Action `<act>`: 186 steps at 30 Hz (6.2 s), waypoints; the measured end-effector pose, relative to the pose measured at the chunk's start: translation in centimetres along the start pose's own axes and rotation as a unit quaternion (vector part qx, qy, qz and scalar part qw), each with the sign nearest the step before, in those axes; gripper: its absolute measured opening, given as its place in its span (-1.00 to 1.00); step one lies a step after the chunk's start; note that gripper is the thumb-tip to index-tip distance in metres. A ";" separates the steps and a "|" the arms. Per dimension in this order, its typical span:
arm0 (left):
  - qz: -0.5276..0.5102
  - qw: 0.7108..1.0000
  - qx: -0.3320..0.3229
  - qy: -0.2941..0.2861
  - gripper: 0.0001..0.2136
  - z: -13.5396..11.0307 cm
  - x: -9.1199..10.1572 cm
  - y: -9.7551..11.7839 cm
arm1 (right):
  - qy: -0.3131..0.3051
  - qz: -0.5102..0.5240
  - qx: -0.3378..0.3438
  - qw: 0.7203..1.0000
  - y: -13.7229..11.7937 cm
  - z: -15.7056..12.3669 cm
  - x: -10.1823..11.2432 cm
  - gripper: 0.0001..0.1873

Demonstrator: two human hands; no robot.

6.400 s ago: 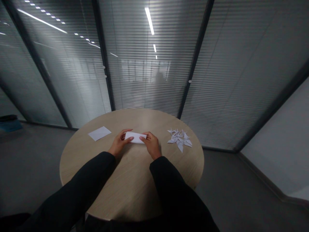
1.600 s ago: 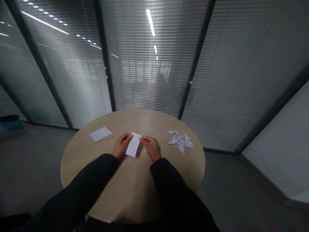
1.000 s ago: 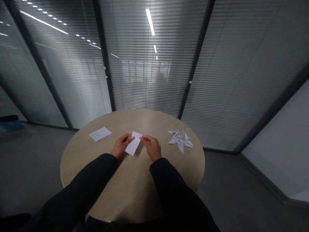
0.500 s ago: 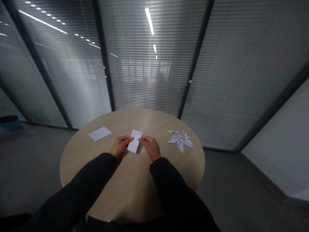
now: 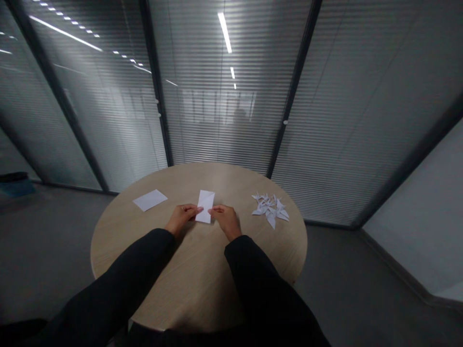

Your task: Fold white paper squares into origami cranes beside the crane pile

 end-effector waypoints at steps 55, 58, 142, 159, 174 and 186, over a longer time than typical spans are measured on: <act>-0.101 0.994 0.034 0.038 -0.69 0.5 0.9 -0.3 | -0.067 0.050 -0.071 0.994 0.3 -0.3 -0.3 -0.70; -0.082 0.996 0.010 0.041 -0.68 0.8 1.2 -0.5 | -0.010 0.063 -0.042 0.997 -0.3 -0.3 0.2 -0.63; 0.096 0.991 -0.089 -0.004 -0.67 -0.4 0.2 1.0 | -0.108 -0.014 -0.033 0.994 -0.7 -1.1 -0.7 -0.68; -0.077 0.997 -0.025 -0.022 -0.60 0.7 -0.1 -0.2 | -0.047 -0.003 0.021 0.999 0.3 0.1 -0.1 -0.72; -0.068 0.996 0.017 -0.046 -0.57 0.5 -0.2 -0.7 | -0.059 -0.061 0.053 0.995 0.7 0.5 0.5 -0.69; 0.021 0.998 -0.052 -0.040 -0.66 0.6 0.1 -0.4 | -0.058 -0.073 0.062 0.994 0.1 0.1 0.0 -0.72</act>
Point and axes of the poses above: each hand's wrist, its own z-axis towards the middle knuckle, its own x-axis out of the back of the hand, y = z × x, the point moved 3 cm from there along z, towards the middle knuckle, and after that the axes turned 4 degrees about y, right-handed, at the moved point
